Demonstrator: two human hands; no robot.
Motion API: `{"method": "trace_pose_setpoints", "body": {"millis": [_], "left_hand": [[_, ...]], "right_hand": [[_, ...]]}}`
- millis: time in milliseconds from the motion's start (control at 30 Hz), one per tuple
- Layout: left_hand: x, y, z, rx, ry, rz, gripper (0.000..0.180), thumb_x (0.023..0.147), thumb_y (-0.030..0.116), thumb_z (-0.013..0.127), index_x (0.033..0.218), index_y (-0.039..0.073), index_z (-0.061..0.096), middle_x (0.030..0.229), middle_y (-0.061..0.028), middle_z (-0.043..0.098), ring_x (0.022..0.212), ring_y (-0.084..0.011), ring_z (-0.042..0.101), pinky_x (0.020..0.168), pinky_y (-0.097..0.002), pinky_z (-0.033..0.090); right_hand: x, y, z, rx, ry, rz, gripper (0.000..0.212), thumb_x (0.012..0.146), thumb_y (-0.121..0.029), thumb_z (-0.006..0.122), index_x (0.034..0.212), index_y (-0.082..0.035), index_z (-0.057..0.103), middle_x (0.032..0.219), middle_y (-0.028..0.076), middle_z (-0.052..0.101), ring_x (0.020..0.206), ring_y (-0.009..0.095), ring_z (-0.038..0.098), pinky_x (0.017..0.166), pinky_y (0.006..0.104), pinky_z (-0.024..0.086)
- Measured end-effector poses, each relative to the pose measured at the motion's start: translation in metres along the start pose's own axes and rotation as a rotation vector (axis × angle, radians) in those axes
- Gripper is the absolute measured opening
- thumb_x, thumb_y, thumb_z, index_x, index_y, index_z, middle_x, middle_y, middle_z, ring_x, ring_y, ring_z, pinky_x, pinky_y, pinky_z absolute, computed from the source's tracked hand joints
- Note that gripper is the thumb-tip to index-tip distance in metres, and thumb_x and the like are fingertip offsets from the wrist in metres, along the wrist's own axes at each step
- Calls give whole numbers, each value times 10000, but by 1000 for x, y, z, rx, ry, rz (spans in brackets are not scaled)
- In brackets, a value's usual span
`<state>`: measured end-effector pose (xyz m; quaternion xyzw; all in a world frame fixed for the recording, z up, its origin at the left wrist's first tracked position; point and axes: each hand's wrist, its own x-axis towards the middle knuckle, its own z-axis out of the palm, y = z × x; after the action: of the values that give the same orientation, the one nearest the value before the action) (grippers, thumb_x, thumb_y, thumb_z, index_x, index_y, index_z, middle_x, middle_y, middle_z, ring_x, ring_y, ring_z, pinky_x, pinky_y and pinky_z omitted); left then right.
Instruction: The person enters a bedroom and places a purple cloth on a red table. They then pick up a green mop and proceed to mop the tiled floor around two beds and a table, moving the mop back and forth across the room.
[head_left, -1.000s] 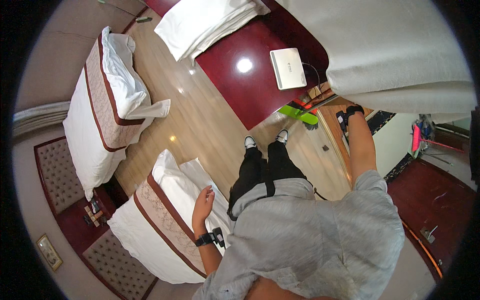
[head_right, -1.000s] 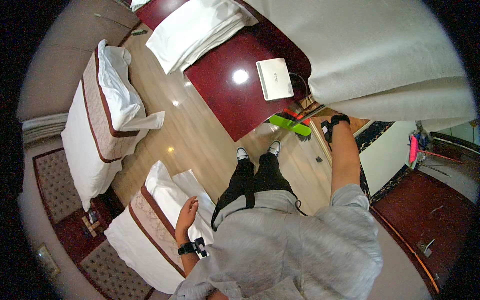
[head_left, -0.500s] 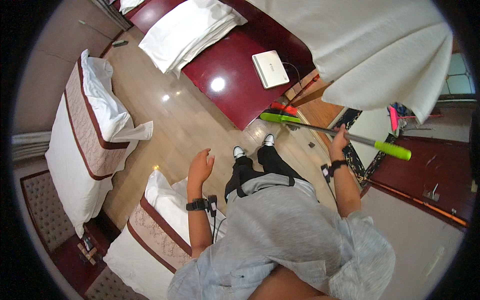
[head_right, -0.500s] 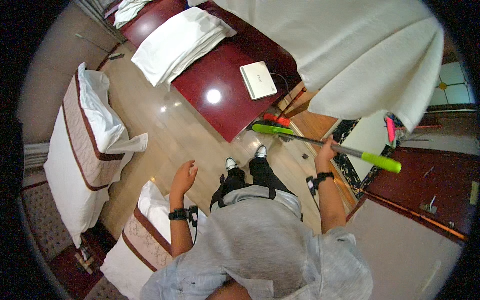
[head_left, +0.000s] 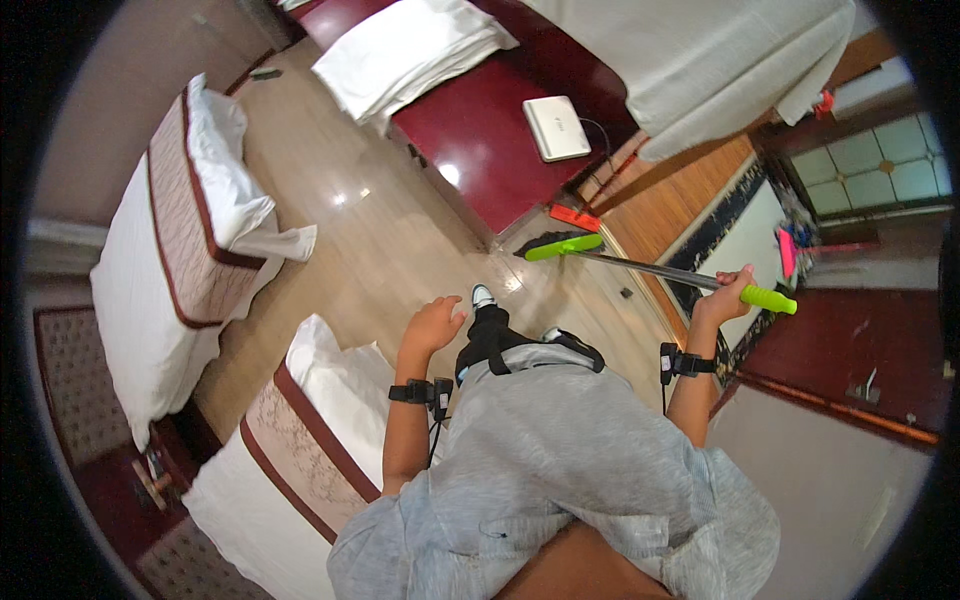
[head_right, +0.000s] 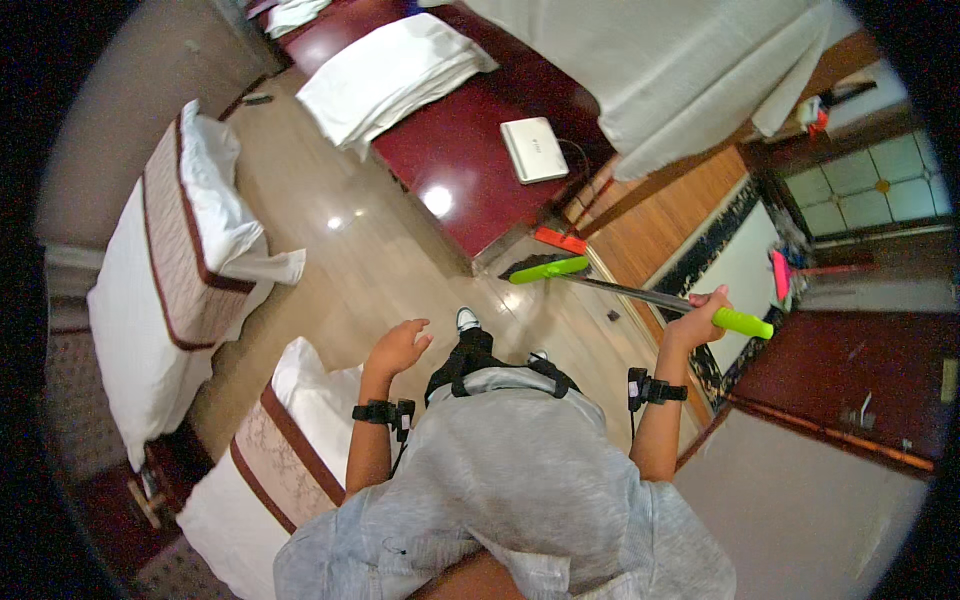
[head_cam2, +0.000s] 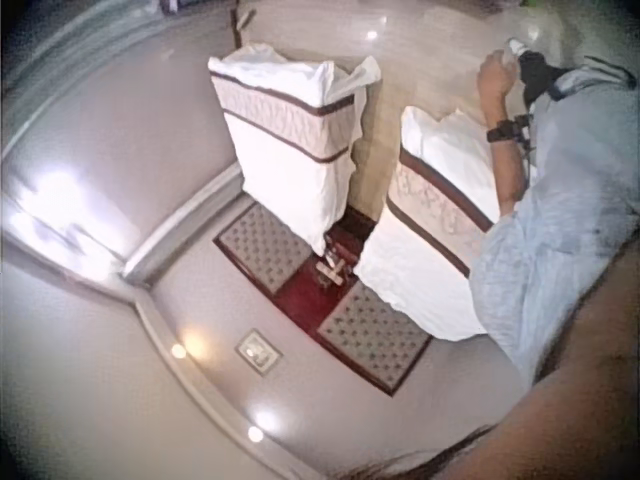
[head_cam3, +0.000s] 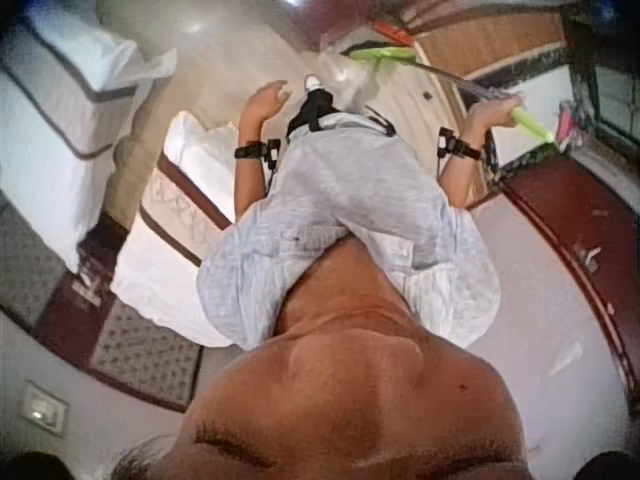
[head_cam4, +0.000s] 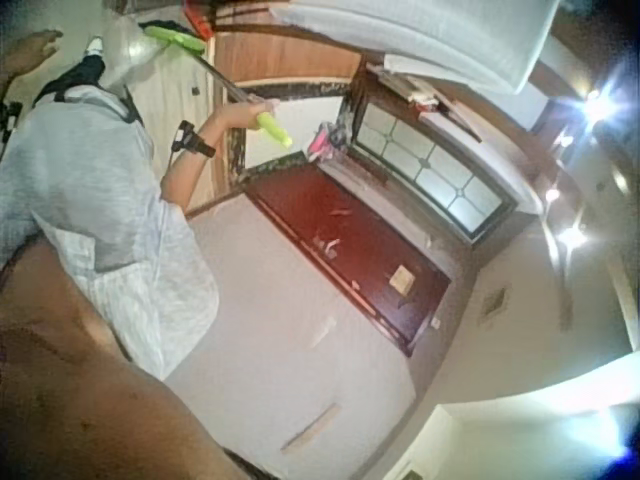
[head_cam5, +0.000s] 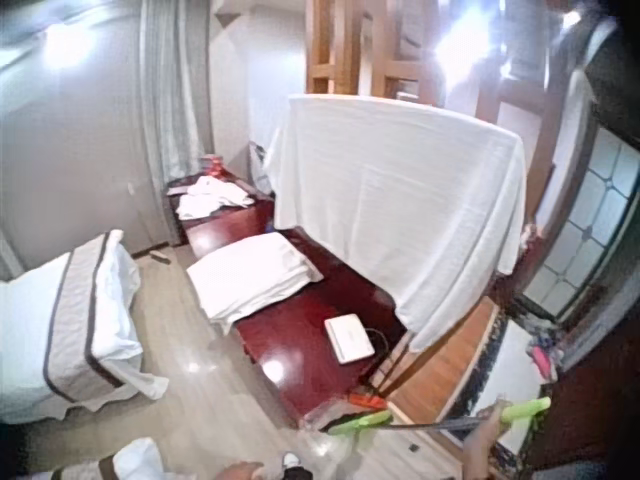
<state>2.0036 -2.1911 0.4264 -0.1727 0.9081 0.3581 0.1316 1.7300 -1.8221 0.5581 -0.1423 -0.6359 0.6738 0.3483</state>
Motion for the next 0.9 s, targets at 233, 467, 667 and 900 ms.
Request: {"method": "trace_pose_setpoints", "body": {"millis": [233, 467, 667, 900], "left_hand": [[-132, 25, 14, 69, 280, -168, 341, 893, 254, 534, 1161, 47, 564, 1091, -178, 611, 1021, -339, 573, 877, -423, 458], [-267, 151, 33, -299, 318, 13, 452, 870, 210, 595, 1271, 37, 476, 1195, -168, 546, 1082, -319, 541, 943, -384, 423], [-269, 215, 10, -339, 607, 399, 624, 818, 266, 682, 1335, 38, 417, 1333, -158, 471, 1257, -300, 426, 1052, -378, 325], [-313, 193, 40, -525, 284, 829, 138, 775, 88, 661, 893, 17, 651, 866, -112, 664, 838, -269, 631, 790, -369, 480]], "right_hand": [[-67, -3, 8, -146, -521, -206, 366, 904, -233, 611, 610, -77, 459, 524, 12, 418, 502, 119, 406, 506, 281, 357], [-162, -54, -48, -28, -966, -405, 351, 875, -159, 646, 604, -59, 447, 525, 57, 436, 466, 168, 404, 463, 336, 340], [-211, -61, -106, 194, -1481, -308, 355, 817, -138, 691, 564, -69, 452, 501, 87, 445, 423, 227, 433, 436, 345, 342], [-297, -69, -166, 429, -2406, -765, 221, 713, -239, 706, 848, -96, 604, 763, 115, 644, 646, 329, 619, 570, 384, 503]]}}
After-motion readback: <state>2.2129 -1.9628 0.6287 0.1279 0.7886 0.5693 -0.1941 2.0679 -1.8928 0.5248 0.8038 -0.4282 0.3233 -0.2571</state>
